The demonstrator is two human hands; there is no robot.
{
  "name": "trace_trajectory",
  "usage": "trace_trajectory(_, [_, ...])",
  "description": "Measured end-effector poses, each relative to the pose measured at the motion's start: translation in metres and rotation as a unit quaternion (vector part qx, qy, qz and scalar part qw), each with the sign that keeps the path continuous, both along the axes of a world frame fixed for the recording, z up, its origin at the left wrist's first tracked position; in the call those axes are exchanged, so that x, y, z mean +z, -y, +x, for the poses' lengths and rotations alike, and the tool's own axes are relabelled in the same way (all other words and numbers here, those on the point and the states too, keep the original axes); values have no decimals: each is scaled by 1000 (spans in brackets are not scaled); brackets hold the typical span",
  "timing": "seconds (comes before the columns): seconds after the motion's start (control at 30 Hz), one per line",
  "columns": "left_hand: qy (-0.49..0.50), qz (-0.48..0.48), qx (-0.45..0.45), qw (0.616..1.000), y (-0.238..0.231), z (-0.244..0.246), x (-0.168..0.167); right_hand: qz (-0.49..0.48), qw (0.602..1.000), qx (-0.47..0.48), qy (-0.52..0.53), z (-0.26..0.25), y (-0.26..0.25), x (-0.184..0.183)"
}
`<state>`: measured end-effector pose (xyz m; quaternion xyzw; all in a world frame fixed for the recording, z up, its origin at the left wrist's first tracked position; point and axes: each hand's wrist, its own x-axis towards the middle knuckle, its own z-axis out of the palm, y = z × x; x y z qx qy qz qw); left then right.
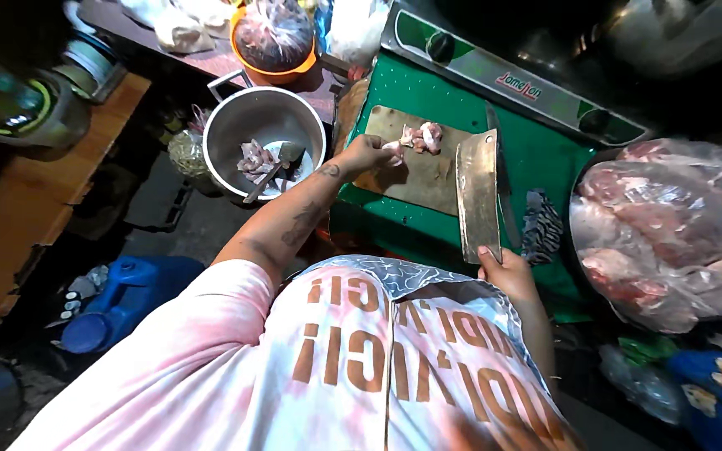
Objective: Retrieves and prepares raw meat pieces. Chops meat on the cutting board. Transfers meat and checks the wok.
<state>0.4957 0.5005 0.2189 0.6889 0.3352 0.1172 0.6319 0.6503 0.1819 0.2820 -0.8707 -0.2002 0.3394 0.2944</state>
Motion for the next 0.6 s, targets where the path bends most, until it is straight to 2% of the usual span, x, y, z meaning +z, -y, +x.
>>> trace_trajectory(0.1, [52, -145, 17, 988, -6, 8, 16, -3, 1000, -4, 12, 3, 6, -1])
trace_trajectory(0.2, [61, -152, 26, 986, -9, 21, 23, -2, 1000, -15, 16, 9, 12, -4])
trace_trajectory(0.3, [53, -46, 41, 997, -10, 43, 23, 12, 999, -35, 15, 13, 16, -5])
trace_trajectory(0.4, [-28, 131, -22, 991, -15, 68, 18, 6, 999, -46, 17, 17, 23, -3])
trace_trajectory(0.5, [-119, 312, -72, 940, -8, 93, 19, 19, 998, -57, 25, 23, 37, -5])
trace_trajectory(0.6, [-75, 409, -109, 903, 14, 125, 25, 25, 996, -77, 38, 28, 54, -6])
